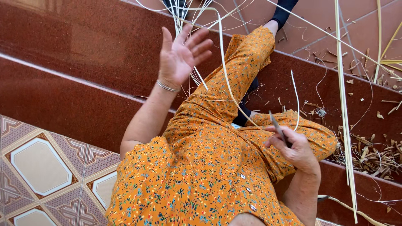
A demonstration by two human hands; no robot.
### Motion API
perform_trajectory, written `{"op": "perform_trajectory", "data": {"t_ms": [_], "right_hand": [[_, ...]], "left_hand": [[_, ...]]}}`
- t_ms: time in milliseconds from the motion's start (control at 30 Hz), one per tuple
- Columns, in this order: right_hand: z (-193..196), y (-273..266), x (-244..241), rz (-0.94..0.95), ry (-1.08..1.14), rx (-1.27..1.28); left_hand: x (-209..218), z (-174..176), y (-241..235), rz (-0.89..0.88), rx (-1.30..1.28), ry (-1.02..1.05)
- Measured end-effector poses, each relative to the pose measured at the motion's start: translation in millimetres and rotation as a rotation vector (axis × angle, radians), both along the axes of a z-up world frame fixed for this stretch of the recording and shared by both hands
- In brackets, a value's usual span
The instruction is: The person sits on a tiled floor and uses a knife to split long bamboo strips into thinner strands. They hold the bamboo with one hand and draw the knife along its length to peel off thin layers, repeating the process on multiple pieces.
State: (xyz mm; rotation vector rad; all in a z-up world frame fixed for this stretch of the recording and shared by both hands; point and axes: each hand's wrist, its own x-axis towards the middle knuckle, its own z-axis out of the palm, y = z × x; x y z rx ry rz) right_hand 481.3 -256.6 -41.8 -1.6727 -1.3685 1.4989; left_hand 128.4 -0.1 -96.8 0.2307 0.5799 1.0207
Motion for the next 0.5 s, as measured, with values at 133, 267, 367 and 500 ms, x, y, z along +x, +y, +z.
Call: {"op": "perform_trajectory", "data": {"t_ms": [133,267,367,500], "right_hand": [[-5,3,-13,0.006,-0.04,-0.028],[-5,6,-25,0.062,0.087,0.024],[-7,14,-34,0.126,0.051,-0.014],[-8,15,-37,0.155,-0.068,0.028]], "left_hand": [[-39,1,19,-0.015,0.205,0.148],[-28,-16,0,-0.321,0.143,0.368],[8,-24,-16,-0.436,0.025,0.26],[11,-14,3,-0.086,0.041,0.028]]}}
